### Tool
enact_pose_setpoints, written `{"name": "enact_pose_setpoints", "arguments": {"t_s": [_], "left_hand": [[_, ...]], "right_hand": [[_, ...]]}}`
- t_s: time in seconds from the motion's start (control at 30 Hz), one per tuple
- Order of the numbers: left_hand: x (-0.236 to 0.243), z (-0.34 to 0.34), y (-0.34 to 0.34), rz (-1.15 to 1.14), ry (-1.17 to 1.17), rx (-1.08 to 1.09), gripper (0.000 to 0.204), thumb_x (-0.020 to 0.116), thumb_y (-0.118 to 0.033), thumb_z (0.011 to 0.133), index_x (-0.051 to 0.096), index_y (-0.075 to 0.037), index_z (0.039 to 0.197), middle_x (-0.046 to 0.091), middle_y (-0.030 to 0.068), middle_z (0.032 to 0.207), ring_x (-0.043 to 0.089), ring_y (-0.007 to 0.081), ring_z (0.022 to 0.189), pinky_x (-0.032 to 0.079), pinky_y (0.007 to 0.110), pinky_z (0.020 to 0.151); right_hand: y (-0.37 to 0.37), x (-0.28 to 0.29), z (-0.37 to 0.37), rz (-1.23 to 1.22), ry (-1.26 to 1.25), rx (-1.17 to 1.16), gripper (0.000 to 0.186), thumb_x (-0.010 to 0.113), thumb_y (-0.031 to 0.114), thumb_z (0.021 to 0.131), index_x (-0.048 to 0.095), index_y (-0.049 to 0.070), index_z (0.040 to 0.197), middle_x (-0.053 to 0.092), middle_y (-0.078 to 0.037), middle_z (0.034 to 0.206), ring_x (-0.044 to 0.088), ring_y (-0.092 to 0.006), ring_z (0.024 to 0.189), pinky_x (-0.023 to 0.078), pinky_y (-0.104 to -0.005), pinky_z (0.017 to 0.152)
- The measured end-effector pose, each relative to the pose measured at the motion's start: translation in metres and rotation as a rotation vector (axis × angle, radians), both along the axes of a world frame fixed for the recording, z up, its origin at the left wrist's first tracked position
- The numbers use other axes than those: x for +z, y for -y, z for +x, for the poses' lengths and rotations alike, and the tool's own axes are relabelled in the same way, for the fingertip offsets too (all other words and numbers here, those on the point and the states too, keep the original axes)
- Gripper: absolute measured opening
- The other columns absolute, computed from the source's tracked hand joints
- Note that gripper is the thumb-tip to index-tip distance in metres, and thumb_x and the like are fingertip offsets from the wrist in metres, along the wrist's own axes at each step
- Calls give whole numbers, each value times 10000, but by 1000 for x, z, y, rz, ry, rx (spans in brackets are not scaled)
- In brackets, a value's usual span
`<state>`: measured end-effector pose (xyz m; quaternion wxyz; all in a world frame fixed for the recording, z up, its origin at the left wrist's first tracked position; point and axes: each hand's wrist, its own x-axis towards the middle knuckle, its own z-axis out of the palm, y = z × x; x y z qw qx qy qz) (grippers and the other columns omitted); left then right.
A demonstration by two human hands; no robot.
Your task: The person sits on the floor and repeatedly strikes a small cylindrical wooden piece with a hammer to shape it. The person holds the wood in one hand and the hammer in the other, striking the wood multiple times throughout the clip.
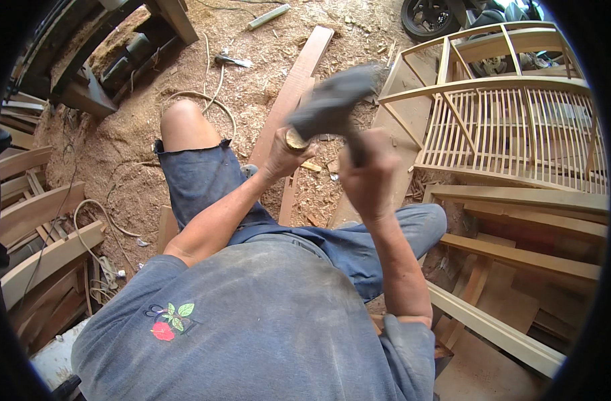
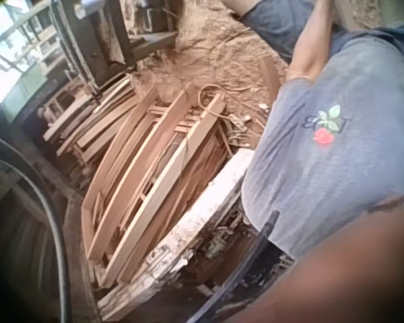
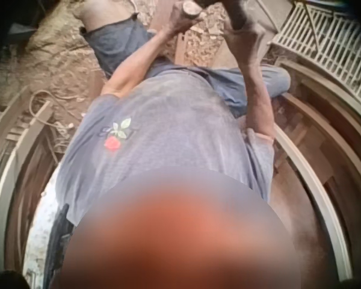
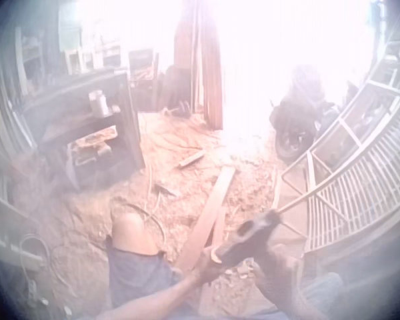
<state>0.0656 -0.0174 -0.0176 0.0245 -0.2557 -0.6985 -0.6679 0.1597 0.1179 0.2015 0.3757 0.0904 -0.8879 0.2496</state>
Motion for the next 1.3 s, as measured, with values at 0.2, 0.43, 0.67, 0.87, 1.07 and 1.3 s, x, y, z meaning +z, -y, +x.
{"name": "enact_pose_setpoints", "arguments": {"t_s": [0.2, 0.43, 0.67, 0.87, 1.07, 1.3], "left_hand": [[-20, 5, 10, -63, 28, -120, 410, 840, -68, 870, 649, -37, 1231, 692, 71, 1175, 666, 174, 1100, 564, 373, 944], [-24, -2, 7, 0, 150, -120, 330, 854, -98, 789, 683, -24, 1061, 689, 48, 862, 667, 134, 808, 566, 321, 692], [28, 57, 29, -47, -26, -73, 233, 871, -107, 817, 657, -51, 892, 687, 69, 852, 684, 146, 785, 543, 294, 664], [40, -26, -18, -119, 19, 115, 244, 840, -275, 894, 753, -62, 810, 740, 48, 712, 714, 112, 640, 595, 278, 556], [55, 3, -5, 113, -165, 29, 222, 852, -163, 830, 664, -50, 792, 680, 95, 709, 708, 216, 659, 573, 361, 645], [-52, -124, -55, -70, 418, 125, 232, 873, -250, 840, 748, -56, 864, 732, 33, 733, 645, 103, 556, 540, 290, 479]], "right_hand": [[-11, -66, 23, -241, 639, 31, 201, 722, 82, 862, 594, 27, 1006, 657, -236, 755, 698, -458, 770, 529, -493, 646], [-1, -83, 19, 103, 869, -206, 195, 700, 71, 844, 588, 33, 999, 682, -216, 769, 717, -439, 766, 550, -565, 694], [-43, -133, 41, -687, 835, -12, 192, 732, 72, 865, 544, 35, 856, 525, -28, 615, 563, -162, 494, 465, -339, 472], [-59, -160, 55, -1125, 934, -196, 155, 719, 57, 889, 565, 48, 896, 557, -4, 627, 519, -92, 437, 427, -279, 392], [-68, -204, 69, -1409, 969, -353, 170, 712, 40, 889, 543, 56, 879, 555, -17, 633, 528, -111, 449, 448, -301, 393], [-76, -212, 67, -1477, 972, -355, 145, 715, 71, 905, 570, 79, 908, 560, -3, 670, 540, -107, 488, 456, -294, 425]]}}
